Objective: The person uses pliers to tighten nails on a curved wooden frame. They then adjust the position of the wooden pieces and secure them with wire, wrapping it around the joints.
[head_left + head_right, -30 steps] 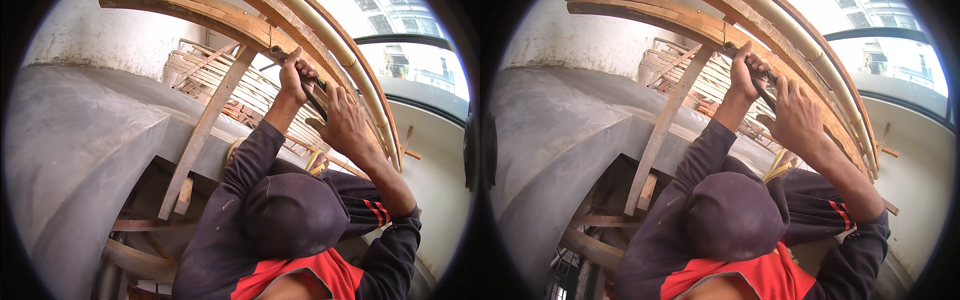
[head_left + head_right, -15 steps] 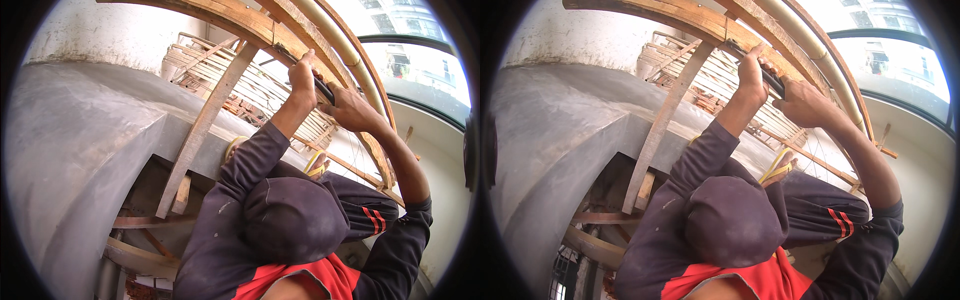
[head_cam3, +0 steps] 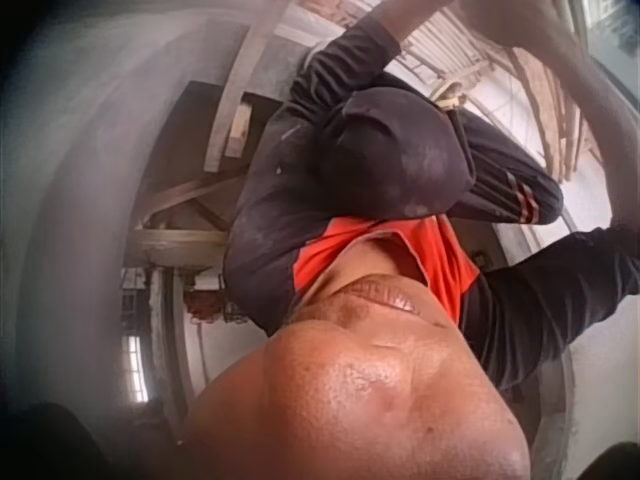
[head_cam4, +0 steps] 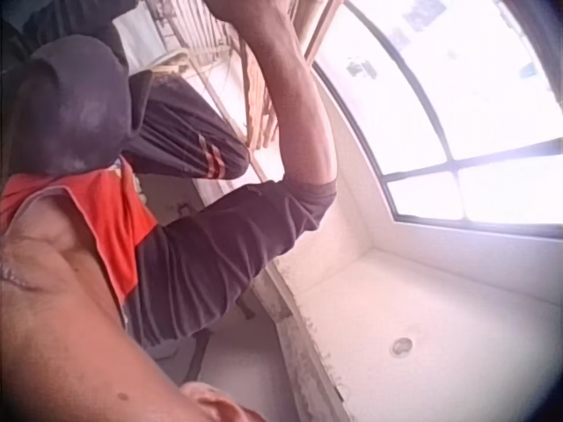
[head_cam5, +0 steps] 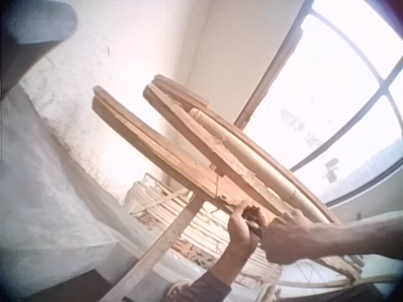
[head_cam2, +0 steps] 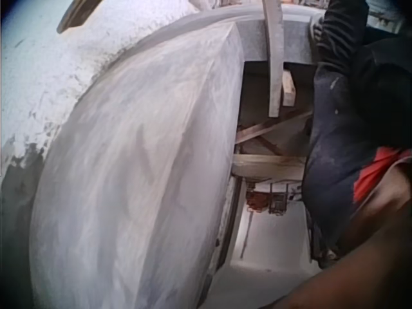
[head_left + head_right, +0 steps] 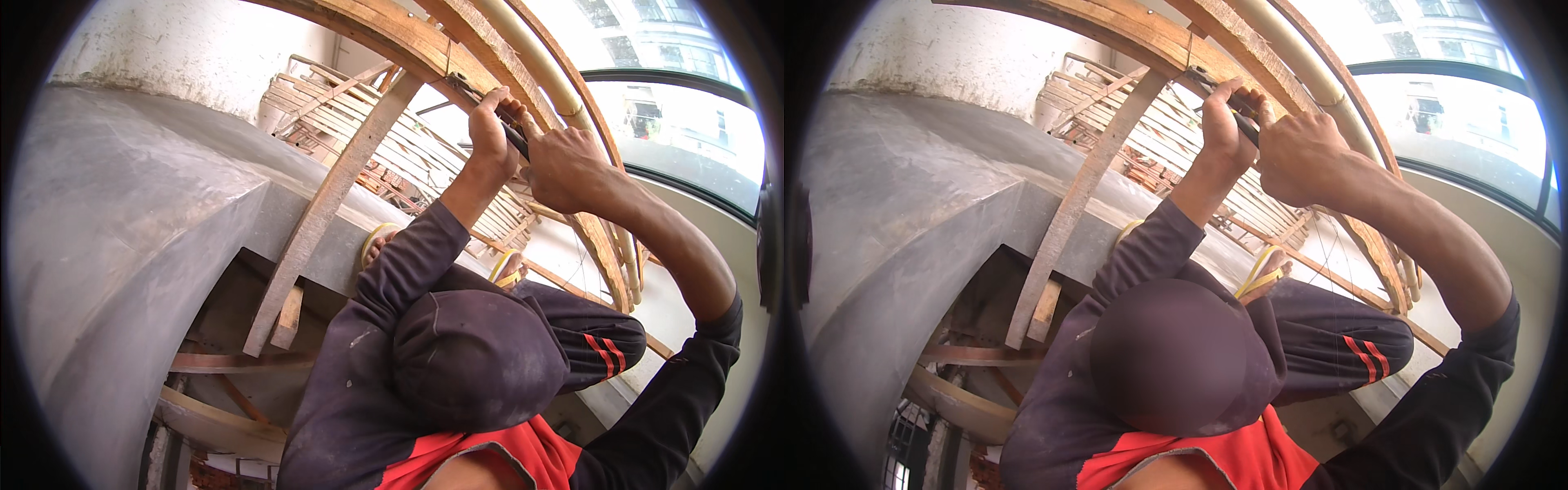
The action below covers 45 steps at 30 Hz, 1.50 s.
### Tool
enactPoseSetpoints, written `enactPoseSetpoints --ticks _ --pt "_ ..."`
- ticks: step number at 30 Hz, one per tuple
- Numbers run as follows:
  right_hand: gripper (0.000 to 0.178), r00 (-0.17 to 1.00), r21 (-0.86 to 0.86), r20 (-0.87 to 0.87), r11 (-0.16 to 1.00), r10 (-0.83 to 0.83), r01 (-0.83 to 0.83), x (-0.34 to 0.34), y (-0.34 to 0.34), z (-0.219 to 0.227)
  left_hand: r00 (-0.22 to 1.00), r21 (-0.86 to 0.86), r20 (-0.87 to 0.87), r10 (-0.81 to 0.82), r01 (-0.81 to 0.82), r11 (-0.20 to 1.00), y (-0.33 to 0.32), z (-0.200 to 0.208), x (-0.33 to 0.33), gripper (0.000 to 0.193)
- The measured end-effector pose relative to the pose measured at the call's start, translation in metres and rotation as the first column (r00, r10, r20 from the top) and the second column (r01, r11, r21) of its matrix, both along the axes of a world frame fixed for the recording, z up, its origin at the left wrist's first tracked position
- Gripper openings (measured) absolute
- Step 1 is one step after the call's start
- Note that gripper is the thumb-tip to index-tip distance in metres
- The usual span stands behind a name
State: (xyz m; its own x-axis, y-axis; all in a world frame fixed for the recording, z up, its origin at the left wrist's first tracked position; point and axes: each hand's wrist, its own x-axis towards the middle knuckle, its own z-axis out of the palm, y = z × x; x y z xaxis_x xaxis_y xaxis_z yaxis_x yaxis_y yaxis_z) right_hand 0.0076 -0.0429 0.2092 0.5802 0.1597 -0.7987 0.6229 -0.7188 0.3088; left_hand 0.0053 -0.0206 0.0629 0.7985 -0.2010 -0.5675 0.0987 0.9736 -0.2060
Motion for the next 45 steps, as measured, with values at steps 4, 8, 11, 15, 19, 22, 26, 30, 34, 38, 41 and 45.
enactPoseSetpoints --ticks 4,8,11,15,19,22,26,30,34,38,41,45 --pt "0.048 0.978 -0.028 -0.119 0.985 -0.173 0.171 0.013 0.005 0.001 1.0 -0.07 0.003 0.005 -0.005 0.998 0.001 -0.004 0.004 0.013" --pt "0.057 0.969 -0.003 -0.102 0.974 -0.225 0.226 0.014 0.009 0.004 0.999 -0.115 0.037 0.024 -0.019 0.993 0.0 -0.007 0.004 0.009" --pt "0.071 0.975 0.069 -0.092 0.976 -0.202 0.208 0.014 0.008 0.008 0.993 -0.132 0.1 0.055 -0.042 0.99 0.0 -0.011 0.007 0.007" --pt "0.075 0.998 0.045 -0.013 0.997 -0.057 0.057 0.011 0.003 -0.001 0.993 -0.175 0.087 0.074 -0.058 0.983 -0.001 -0.009 0.007 0.007" --pt "0.074 0.988 0.097 -0.047 0.983 -0.15 0.154 0.023 0.0 0.005 0.998 -0.24 0.014 0.058 -0.053 0.969 -0.002 -0.001 0.017 0.009" --pt "0.077 0.966 0.131 -0.101 0.959 -0.238 0.25 0.021 0.002 0.009 0.997 -0.057 -0.061 0.057 -0.06 0.997 -0.009 -0.002 0.017 0.009" --pt "0.074 0.938 0.394 -0.13 0.852 -0.321 0.345 0.005 -0.037 -0.024 0.99 0.13 -0.131 -0.045 0.062 0.99 -0.002 0.0 0.005 0.016" --pt "0.072 0.926 0.518 -0.128 0.773 -0.354 0.367 -0.002 -0.054 -0.043 0.979 0.351 -0.199 -0.047 0.116 0.929 -0.014 -0.014 0.007 0.012" --pt "0.065 0.907 0.556 -0.147 0.725 -0.395 0.407 -0.011 -0.056 -0.044 0.988 0.432 -0.129 -0.081 0.129 0.893 -0.022 -0.03 0.0 0.012" --pt "0.067 0.88 0.537 -0.18 0.706 -0.439 0.462 -0.002 -0.062 -0.047 0.98 0.48 -0.199 -0.015 0.111 0.87 -0.026 -0.021 0.004 0.011" --pt "0.07 0.884 0.524 -0.152 0.722 -0.443 0.452 -0.003 -0.068 -0.052 0.988 0.492 -0.151 0.016 0.061 0.868 -0.026 -0.017 0.005 0.011" --pt "0.072 0.885 0.535 -0.134 0.719 -0.445 0.443 -0.008 -0.071 -0.057 0.996 0.483 -0.093 0.002 0.043 0.875 -0.027 -0.022 0.0 0.009"
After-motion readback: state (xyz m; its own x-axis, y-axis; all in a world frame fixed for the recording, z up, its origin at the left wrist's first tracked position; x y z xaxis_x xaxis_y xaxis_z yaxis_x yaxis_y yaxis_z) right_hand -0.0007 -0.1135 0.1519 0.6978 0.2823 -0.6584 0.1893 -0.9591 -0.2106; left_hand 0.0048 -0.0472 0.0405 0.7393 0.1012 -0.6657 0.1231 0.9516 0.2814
